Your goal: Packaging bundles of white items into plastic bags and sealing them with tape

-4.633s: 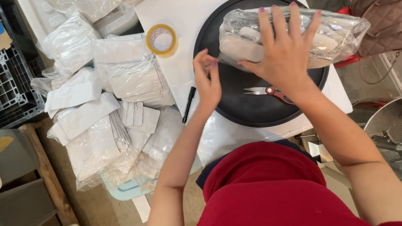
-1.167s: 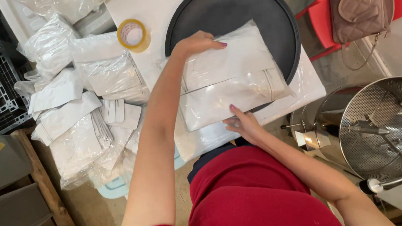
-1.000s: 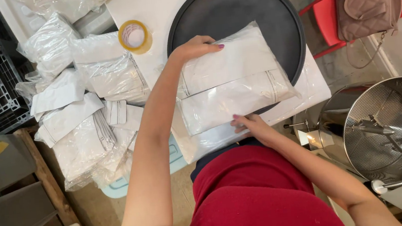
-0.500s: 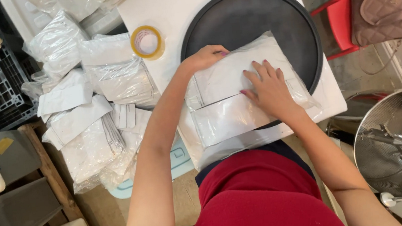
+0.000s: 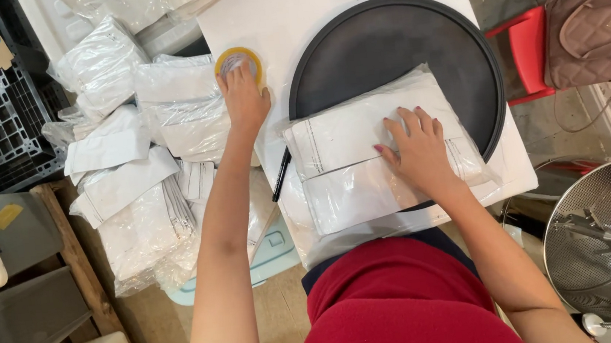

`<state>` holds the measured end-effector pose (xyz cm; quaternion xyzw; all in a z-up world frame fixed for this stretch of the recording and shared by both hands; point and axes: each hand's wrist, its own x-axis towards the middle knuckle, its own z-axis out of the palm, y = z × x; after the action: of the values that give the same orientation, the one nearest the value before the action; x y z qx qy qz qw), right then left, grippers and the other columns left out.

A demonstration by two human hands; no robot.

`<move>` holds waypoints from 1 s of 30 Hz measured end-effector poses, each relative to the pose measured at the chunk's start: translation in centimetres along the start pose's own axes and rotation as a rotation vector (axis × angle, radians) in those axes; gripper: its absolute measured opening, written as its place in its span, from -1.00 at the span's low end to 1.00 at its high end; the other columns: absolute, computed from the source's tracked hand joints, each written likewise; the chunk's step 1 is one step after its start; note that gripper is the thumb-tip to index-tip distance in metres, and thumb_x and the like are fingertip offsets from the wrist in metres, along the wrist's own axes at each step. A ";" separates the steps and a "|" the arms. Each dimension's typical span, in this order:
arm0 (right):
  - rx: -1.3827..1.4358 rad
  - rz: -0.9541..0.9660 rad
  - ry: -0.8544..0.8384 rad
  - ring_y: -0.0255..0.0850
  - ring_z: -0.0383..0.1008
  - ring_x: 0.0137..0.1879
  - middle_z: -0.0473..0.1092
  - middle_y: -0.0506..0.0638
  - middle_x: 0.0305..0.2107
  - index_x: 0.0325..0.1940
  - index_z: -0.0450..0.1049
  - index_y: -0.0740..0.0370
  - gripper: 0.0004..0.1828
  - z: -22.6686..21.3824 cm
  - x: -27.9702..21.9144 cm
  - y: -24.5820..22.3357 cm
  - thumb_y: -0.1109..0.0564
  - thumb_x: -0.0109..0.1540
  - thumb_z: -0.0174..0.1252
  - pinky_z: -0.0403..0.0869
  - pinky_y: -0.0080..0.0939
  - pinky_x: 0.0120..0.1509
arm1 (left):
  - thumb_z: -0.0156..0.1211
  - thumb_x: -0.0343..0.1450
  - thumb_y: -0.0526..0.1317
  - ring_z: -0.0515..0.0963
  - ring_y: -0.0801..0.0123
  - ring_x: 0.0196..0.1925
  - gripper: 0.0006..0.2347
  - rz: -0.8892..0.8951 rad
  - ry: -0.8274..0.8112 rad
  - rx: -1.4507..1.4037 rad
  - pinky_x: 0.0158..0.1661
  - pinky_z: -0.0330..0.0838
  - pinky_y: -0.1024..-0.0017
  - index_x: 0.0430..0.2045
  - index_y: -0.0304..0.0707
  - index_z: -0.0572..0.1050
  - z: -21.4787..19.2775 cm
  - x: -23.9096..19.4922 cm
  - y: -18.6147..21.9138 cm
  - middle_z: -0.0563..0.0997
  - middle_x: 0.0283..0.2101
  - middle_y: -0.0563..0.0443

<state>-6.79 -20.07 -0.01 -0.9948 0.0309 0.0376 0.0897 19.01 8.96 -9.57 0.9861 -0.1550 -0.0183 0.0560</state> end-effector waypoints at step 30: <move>0.873 -0.125 0.367 0.05 0.42 0.27 0.33 0.07 0.12 0.29 0.37 0.18 -0.48 -9.3 -2.0 -5.6 0.20 0.26 0.31 0.44 0.07 0.32 | 0.36 0.33 -0.39 0.59 0.33 -0.19 -0.65 -0.031 -0.224 -1.339 -0.09 0.58 0.31 0.01 -0.09 0.59 -18.1 -14.0 8.2 0.66 -0.22 -0.17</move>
<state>-7.71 -16.15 10.30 -0.8542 -0.0006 -0.1608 0.4945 4.17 7.36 9.59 0.7332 -0.1009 -0.2133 0.6378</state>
